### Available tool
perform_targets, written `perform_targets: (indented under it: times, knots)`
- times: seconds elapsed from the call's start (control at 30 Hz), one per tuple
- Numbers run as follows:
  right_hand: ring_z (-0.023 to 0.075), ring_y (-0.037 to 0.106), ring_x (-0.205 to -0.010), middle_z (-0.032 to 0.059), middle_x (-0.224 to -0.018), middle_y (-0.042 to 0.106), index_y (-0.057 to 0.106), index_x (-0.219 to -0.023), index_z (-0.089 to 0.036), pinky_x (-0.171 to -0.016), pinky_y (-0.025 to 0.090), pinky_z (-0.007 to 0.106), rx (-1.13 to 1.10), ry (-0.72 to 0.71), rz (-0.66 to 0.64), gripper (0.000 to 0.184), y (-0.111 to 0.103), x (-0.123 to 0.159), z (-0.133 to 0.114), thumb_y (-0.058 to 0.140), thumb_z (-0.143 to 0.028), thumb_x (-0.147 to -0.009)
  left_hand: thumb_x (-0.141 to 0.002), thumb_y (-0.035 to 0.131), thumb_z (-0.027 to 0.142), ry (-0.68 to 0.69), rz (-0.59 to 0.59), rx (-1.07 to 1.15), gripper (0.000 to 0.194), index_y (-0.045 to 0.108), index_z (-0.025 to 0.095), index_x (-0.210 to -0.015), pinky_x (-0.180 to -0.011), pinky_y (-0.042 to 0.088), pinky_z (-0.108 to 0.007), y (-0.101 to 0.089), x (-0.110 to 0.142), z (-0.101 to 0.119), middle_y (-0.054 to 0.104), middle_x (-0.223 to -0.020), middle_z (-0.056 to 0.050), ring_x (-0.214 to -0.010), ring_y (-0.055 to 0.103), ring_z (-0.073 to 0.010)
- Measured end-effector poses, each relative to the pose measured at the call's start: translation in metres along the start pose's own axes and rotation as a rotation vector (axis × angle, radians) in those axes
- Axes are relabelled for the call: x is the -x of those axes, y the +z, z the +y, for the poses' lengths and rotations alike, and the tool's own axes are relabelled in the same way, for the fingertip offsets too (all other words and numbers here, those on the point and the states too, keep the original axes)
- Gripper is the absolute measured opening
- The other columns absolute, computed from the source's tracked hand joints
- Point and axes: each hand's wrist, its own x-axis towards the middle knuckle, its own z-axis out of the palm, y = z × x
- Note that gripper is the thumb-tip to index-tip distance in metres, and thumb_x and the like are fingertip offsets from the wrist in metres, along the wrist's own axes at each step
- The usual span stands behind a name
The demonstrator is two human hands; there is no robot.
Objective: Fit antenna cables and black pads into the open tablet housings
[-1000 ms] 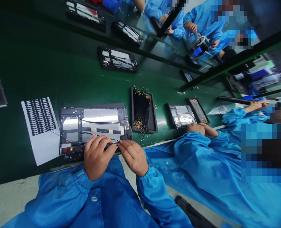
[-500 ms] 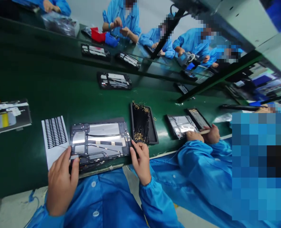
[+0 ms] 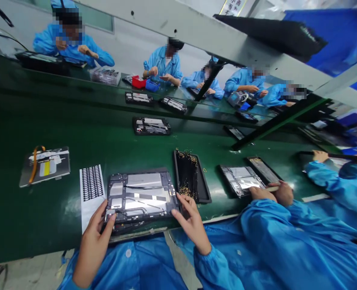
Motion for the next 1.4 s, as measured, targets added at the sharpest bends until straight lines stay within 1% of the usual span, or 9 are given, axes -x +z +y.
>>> perform_targets:
  times: [0.1,0.33,0.5,0.7,0.83,0.93,1.07,1.2,1.4]
  knots:
    - [0.0261,0.052,-0.131,0.0099,-0.140,0.053,0.053,-0.143,-0.029,-0.108,0.047,0.041,-0.076,-0.058,-0.096,0.066,-0.009,-0.002,0.005,0.077,-0.041,-0.082,-0.073,0.069,0.069,-0.051,-0.020,0.119,0.079,0.055,0.027,-0.138,-0.116,0.039,-0.041,0.001,0.000,-0.003,0.053,-0.148,-0.005,-0.133,0.053,-0.0276]
    - [0.0254,0.061,-0.119,0.0097,-0.127,0.064,0.061,-0.135,-0.026,-0.104,0.051,0.041,-0.013,-0.147,-0.028,0.054,-0.013,-0.027,-0.004,0.076,-0.040,-0.084,-0.075,0.070,0.062,-0.026,0.016,0.138,0.074,0.055,0.028,-0.138,-0.111,0.045,-0.042,-0.009,-0.008,0.022,0.057,-0.145,-0.004,-0.131,0.055,-0.0284]
    - [0.0289,0.059,-0.121,0.0131,-0.128,0.064,0.063,-0.129,-0.021,-0.108,0.046,0.045,0.041,-0.189,-0.124,0.062,0.000,-0.115,-0.015,0.083,-0.040,-0.074,-0.085,0.061,0.047,0.195,-0.068,0.018,0.065,0.045,0.022,-0.142,-0.112,0.044,-0.037,-0.003,-0.096,0.049,0.053,-0.147,-0.011,-0.136,0.050,-0.0236]
    - [0.0259,0.068,-0.101,0.0115,-0.113,0.071,0.069,-0.116,-0.015,-0.093,0.054,0.040,0.038,-0.049,-0.233,0.064,0.030,-0.192,0.002,0.090,-0.032,-0.058,-0.082,0.062,0.039,0.238,-0.086,-0.135,0.060,0.048,0.015,-0.137,-0.108,0.047,-0.043,0.017,-0.183,0.039,0.059,-0.139,-0.019,-0.133,0.053,-0.0280]
    - [0.0201,0.070,-0.089,0.0064,-0.094,0.073,0.071,-0.097,-0.013,-0.082,0.055,0.032,0.025,0.086,-0.257,0.033,0.042,-0.211,0.016,0.075,-0.041,-0.080,-0.074,0.071,0.043,0.288,-0.109,-0.264,0.076,0.046,0.017,-0.142,-0.105,0.049,-0.043,0.016,-0.189,0.023,0.061,-0.137,-0.015,-0.122,0.062,-0.0290]
    - [0.0160,0.068,-0.079,0.0028,-0.084,0.071,0.068,-0.087,-0.013,-0.076,0.056,0.032,0.009,0.174,-0.274,0.030,0.047,-0.225,0.021,0.062,-0.041,-0.094,-0.072,0.073,0.041,0.327,-0.098,-0.360,0.083,0.044,0.018,-0.145,-0.106,0.047,-0.045,0.015,-0.188,0.019,0.059,-0.140,-0.015,-0.123,0.061,-0.0310]
    - [0.0153,0.068,-0.085,0.0041,-0.096,0.072,0.070,-0.101,-0.014,-0.082,0.056,0.032,-0.019,0.196,-0.277,0.023,0.046,-0.229,0.023,0.075,-0.030,-0.084,-0.078,0.068,0.040,0.377,-0.065,-0.452,0.073,0.046,0.018,-0.144,-0.109,0.045,-0.049,0.017,-0.185,0.021,0.058,-0.140,-0.014,-0.127,0.057,-0.0338]
    - [0.0190,0.067,-0.098,0.0074,-0.115,0.070,0.071,-0.111,-0.017,-0.088,0.054,0.030,-0.027,0.157,-0.268,0.054,0.039,-0.215,0.022,0.088,-0.019,-0.060,-0.077,0.069,0.044,0.441,-0.070,-0.481,0.079,0.043,0.018,-0.147,-0.114,0.040,-0.047,0.016,-0.185,0.027,0.049,-0.150,-0.014,-0.138,0.047,-0.0330]
    - [0.0245,0.066,-0.108,0.0111,-0.109,0.071,0.076,-0.087,-0.016,-0.100,0.049,0.039,-0.019,0.147,-0.190,0.017,0.041,-0.213,0.013,0.072,-0.031,-0.079,-0.079,0.064,0.051,0.511,-0.106,-0.595,0.066,0.055,0.021,-0.137,-0.114,0.038,-0.048,0.011,-0.192,0.032,0.045,-0.154,-0.010,-0.135,0.048,-0.0338]
